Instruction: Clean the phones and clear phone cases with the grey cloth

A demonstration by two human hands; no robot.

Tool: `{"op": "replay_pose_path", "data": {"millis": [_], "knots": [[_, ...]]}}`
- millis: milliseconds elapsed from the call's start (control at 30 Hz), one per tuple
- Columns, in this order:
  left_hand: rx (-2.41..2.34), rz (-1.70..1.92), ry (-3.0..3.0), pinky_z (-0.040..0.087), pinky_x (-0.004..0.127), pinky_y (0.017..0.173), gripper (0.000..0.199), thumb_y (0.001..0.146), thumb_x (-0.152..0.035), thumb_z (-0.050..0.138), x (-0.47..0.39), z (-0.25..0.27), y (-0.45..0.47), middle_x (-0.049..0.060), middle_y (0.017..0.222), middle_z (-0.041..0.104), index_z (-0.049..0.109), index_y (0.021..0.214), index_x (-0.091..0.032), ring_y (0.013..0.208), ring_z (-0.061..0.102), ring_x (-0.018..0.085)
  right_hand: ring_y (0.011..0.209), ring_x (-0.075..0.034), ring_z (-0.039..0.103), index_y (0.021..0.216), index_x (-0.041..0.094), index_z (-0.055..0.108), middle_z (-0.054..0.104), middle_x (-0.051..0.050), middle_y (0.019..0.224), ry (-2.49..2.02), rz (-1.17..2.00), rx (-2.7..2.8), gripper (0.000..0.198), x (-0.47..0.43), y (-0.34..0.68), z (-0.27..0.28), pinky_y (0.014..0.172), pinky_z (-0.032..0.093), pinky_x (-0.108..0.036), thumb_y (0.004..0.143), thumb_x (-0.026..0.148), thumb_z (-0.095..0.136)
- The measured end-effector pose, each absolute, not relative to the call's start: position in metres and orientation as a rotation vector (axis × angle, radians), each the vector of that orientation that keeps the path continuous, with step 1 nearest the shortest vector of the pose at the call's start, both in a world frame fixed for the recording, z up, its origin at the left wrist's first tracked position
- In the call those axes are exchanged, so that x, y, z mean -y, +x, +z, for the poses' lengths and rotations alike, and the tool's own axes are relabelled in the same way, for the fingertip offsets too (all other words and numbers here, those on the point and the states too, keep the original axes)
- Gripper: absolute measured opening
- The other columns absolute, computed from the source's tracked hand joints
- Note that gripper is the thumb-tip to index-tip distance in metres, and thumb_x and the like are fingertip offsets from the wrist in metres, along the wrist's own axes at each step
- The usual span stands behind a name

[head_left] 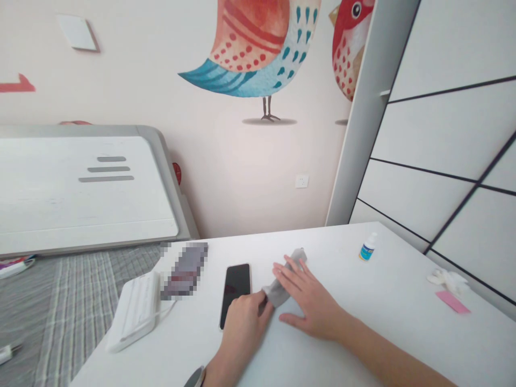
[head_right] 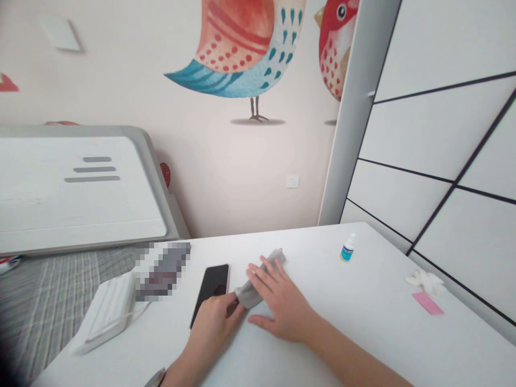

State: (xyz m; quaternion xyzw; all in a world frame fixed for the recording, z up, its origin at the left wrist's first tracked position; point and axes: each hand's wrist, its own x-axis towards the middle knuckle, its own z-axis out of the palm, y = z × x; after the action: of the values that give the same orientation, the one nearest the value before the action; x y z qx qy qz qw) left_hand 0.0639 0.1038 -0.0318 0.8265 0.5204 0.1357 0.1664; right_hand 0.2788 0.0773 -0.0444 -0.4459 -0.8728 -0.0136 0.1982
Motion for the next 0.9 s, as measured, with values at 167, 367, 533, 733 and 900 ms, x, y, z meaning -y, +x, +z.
{"op": "replay_pose_path", "data": {"millis": [167,367,533,733,900], "knots": [[-1.5,0.342,2.352,0.034,0.028,0.064,0.021,0.091,-0.015,0.057,-0.105,-0.031,0.063,0.011,0.082,0.078,0.072,0.076,-0.017,0.074,0.071,0.022,0.16,-0.029,0.019,0.167,0.024,0.014,0.029,-0.006,0.171,-1.093,-0.013,2.552,0.08,-0.073,0.264,-0.038,0.13,0.015,-0.062,0.103,0.061,0.045],[-1.507,0.386,2.339,0.029,0.029,0.063,0.038,0.104,-0.038,0.05,-0.1,-0.028,0.067,0.007,0.072,0.075,0.074,0.08,-0.02,0.068,0.068,0.02,0.155,-0.032,0.033,0.163,0.025,0.031,0.045,-0.011,0.163,-1.485,-0.22,2.154,0.064,-0.103,0.317,-0.049,0.124,0.028,-0.067,0.106,0.049,0.045],[-1.498,0.381,2.333,0.028,0.029,0.062,0.03,0.099,-0.029,0.056,-0.101,-0.029,0.065,0.006,0.073,0.075,0.072,0.075,-0.019,0.067,0.066,0.019,0.159,-0.034,0.021,0.166,0.02,0.023,0.037,-0.011,0.167,-1.236,-0.11,2.399,0.082,-0.077,0.279,-0.043,0.126,0.026,-0.063,0.1,0.059,0.053],[-1.521,0.371,2.333,0.029,0.029,0.062,0.03,0.099,-0.027,0.055,-0.102,-0.03,0.065,0.008,0.074,0.075,0.071,0.075,-0.018,0.068,0.067,0.021,0.157,-0.031,0.029,0.165,0.021,0.024,0.038,-0.01,0.167,-1.266,-0.115,2.389,0.074,-0.082,0.279,-0.042,0.127,0.025,-0.062,0.104,0.056,0.046],[-1.498,0.385,2.34,0.028,0.03,0.062,0.037,0.104,-0.037,0.05,-0.1,-0.028,0.067,0.006,0.071,0.075,0.073,0.08,-0.02,0.068,0.068,0.021,0.157,-0.034,0.027,0.164,0.022,0.028,0.043,-0.011,0.164,-1.538,-0.194,2.155,0.068,-0.098,0.314,-0.05,0.123,0.028,-0.068,0.106,0.054,0.043]]}}
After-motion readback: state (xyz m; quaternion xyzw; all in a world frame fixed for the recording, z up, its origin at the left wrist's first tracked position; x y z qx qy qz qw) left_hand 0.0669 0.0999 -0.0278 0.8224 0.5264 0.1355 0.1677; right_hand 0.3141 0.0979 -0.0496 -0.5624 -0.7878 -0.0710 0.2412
